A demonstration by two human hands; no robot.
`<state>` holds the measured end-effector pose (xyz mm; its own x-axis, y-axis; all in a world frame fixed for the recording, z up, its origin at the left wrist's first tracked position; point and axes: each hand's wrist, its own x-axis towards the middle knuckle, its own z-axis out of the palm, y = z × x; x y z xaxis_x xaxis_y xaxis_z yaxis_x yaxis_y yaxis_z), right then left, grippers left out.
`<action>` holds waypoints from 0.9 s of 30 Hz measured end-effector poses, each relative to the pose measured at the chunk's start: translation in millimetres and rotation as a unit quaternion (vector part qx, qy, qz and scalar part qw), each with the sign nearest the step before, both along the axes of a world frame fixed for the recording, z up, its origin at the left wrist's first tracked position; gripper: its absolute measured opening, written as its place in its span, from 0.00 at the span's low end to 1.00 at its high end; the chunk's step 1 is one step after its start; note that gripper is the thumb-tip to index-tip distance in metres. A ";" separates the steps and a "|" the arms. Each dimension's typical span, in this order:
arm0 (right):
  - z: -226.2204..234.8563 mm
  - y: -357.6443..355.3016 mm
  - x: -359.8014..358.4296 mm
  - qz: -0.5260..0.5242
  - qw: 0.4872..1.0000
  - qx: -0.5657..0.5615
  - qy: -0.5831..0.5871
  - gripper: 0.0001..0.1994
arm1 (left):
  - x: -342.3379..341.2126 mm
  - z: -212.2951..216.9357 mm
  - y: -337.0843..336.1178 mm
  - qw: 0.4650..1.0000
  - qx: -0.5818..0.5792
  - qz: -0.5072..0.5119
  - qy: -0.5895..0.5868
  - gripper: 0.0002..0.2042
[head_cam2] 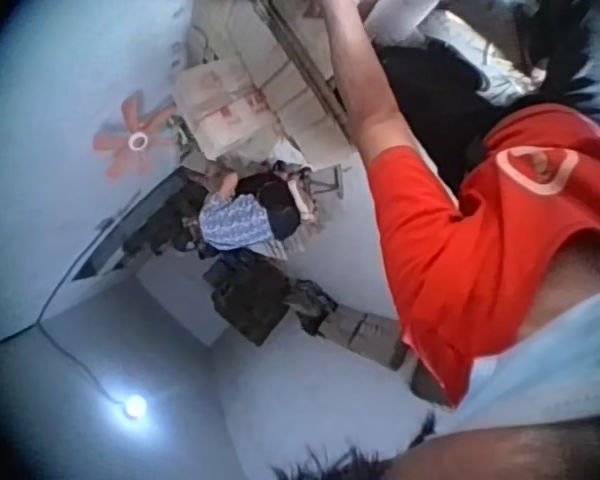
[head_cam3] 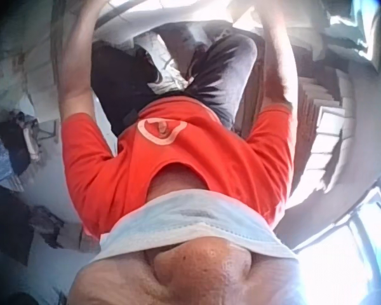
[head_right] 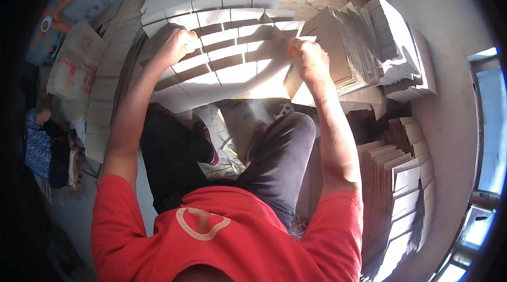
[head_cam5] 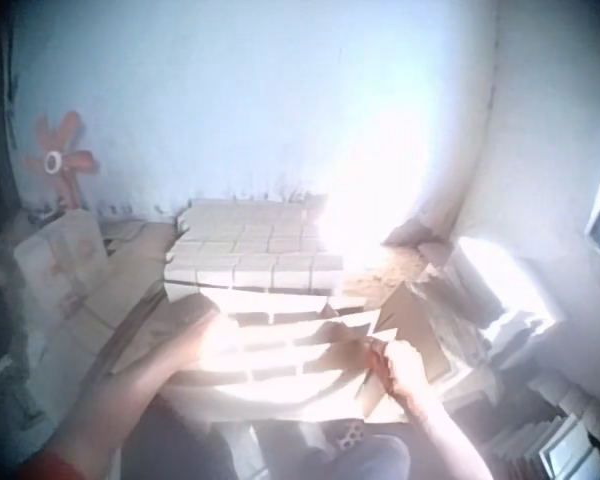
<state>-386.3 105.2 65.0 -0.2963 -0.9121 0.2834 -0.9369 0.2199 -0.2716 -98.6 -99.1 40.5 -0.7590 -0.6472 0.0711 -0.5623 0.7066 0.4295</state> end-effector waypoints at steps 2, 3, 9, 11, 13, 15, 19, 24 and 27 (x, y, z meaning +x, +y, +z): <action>2.5 9.7 -12.2 -0.059 0.997 -0.056 -0.008 0.08 | -2.7 -10.3 -10.7 0.992 -0.119 0.040 0.033 0.09; 0.5 16.4 -15.0 -0.053 0.982 -0.174 0.050 0.08 | -3.6 2.5 -8.6 0.997 -0.076 0.027 0.014 0.12; -29.9 61.0 -74.2 -0.165 0.956 -0.038 0.238 0.30 | 12.1 -34.6 -60.8 0.985 -0.171 0.023 0.013 0.29; -55.6 71.2 -90.9 -0.166 0.952 0.039 0.253 0.34 | 14.9 -43.7 -73.7 0.983 -0.178 0.025 -0.033 0.26; -73.2 76.6 -95.8 -0.162 0.938 0.086 0.294 0.39 | 6.5 -18.6 -67.8 0.983 -0.120 0.002 -0.140 0.24; -75.0 71.8 -90.9 -0.175 0.931 0.068 0.312 0.39 | 15.0 -12.1 -66.6 0.976 -0.098 -0.003 -0.196 0.20; -50.4 53.0 -78.4 -0.198 0.945 0.053 0.255 0.29 | 27.7 -22.8 -44.8 0.987 -0.133 0.012 0.086 0.12; -50.5 47.7 -97.5 -0.176 0.950 0.001 0.257 0.18 | 28.6 -12.4 -57.4 0.998 -0.045 0.040 0.019 0.07; -52.3 46.5 -111.3 -0.184 0.960 -0.028 0.210 0.16 | 28.2 -25.7 -62.0 0.985 -0.138 0.027 0.096 0.07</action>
